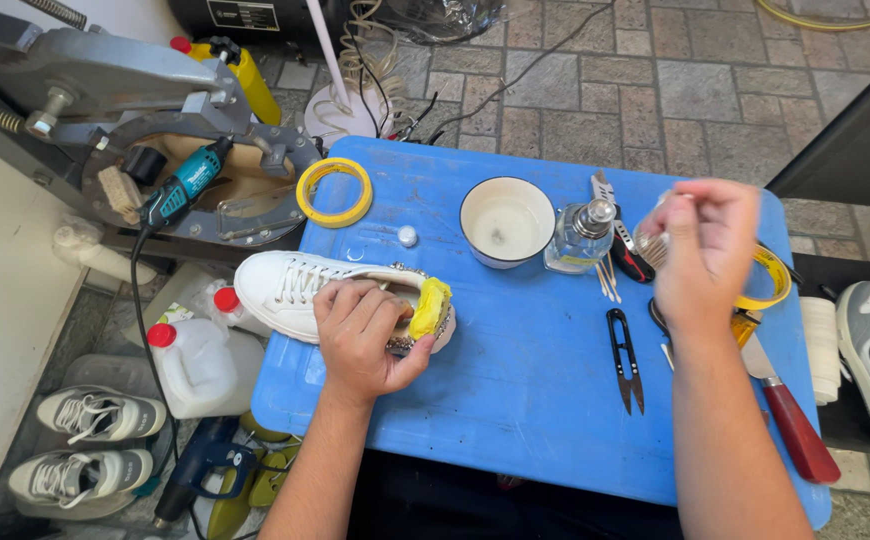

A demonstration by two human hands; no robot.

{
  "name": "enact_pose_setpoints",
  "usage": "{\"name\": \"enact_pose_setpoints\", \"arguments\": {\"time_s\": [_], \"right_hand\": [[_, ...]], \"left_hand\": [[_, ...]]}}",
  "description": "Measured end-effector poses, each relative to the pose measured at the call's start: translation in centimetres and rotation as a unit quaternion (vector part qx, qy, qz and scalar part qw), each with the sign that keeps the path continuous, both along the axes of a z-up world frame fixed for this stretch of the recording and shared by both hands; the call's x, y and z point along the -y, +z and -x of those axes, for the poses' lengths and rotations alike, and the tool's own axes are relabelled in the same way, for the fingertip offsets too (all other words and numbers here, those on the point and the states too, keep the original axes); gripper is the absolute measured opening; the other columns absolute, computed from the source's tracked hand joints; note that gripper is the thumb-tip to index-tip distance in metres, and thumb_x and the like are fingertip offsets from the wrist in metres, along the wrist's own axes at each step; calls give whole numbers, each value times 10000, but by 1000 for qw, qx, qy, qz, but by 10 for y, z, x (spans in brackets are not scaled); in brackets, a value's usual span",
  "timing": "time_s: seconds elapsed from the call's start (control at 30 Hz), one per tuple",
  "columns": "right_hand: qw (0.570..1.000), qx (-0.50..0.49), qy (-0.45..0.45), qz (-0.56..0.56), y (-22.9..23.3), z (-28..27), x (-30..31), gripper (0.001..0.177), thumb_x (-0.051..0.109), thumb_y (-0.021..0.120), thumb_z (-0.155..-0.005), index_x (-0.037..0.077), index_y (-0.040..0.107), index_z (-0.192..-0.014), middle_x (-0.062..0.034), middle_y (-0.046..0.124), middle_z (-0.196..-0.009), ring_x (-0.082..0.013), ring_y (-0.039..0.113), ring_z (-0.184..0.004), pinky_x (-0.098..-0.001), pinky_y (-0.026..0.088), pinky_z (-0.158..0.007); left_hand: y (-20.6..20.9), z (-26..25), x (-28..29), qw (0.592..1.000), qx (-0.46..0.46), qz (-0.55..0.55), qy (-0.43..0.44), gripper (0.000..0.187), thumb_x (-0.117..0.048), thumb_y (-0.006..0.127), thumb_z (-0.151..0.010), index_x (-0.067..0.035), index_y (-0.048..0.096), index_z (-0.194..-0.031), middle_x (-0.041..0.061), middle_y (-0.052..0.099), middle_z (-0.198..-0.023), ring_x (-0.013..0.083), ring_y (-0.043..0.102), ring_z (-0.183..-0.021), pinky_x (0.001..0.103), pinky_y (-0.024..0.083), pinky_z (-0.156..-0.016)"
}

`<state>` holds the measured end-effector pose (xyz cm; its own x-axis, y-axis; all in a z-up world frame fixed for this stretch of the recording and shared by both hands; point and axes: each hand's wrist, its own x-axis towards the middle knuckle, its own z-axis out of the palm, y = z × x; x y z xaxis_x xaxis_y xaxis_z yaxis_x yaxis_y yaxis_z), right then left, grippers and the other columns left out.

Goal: The person uses a cotton swab to clean the sole and upper of a white sneaker. They repeatedly dip the swab into a liquid in a small bowl and wipe the shoe's textured sole and side panels.

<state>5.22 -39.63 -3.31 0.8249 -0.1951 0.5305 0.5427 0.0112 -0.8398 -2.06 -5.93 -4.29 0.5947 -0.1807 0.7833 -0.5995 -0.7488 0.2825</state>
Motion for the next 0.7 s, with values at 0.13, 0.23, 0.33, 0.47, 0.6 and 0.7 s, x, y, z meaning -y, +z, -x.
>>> {"name": "enact_pose_setpoints", "arguments": {"time_s": [0.13, 0.23, 0.33, 0.47, 0.6, 0.7], "right_hand": [[987, -123, 5, 104, -7, -10, -8, 290, 5, 661, -1006, 13, 589, -1287, 44, 564, -950, -12, 501, -802, -174, 418, -693], [982, -132, -3, 138, -16, -10, -17, 345, -2, 731, -933, -3, 647, -1268, 73, 514, -891, 17, 432, -742, -143, 368, -641], [984, -138, 5, 108, -18, -8, -19, 325, 6, 732, -931, -4, 657, -1247, 86, 507, -862, 29, 430, -721, -132, 364, -614], [986, -136, 11, 100, -18, -10, -17, 323, 1, 736, -927, -5, 672, -1243, 86, 481, -835, 23, 416, -708, -143, 352, -604], [985, -152, 12, 83, -24, -11, -17, 327, 3, 751, -925, -9, 687, -1245, 85, 493, -831, 21, 429, -728, -143, 368, -629], [987, -150, 30, 50, -26, -12, -17, 348, -2, 746, -912, -9, 667, -1251, 85, 523, -849, 24, 465, -757, -137, 405, -661]], "left_hand": [[2, -2, 0, 1000, 5, -3, -8, 297, -367, 761, -744, -99, 642, -787, 41, 605, -775, 276, 593, -855, 429, 387, -928], [2, -2, 1, 1000, 15, 3, -14, 281, -356, 752, -768, -99, 642, -791, 38, 606, -774, 267, 594, -848, 424, 382, -920], [2, -2, 1, 1000, 8, 0, -13, 282, -349, 750, -762, -98, 622, -764, 40, 587, -748, 273, 582, -828, 424, 384, -915], [2, -3, 2, 1000, 10, -2, -9, 275, -342, 749, -750, -102, 617, -753, 39, 578, -735, 268, 581, -817, 425, 374, -905], [0, -4, 1, 1000, 9, 2, -14, 273, -335, 751, -743, -99, 614, -747, 37, 571, -727, 267, 575, -810, 419, 372, -902], [-1, -3, 2, 1000, 9, 3, -10, 267, -330, 750, -740, -103, 611, -737, 32, 567, -720, 263, 572, -803, 420, 372, -901]]}}
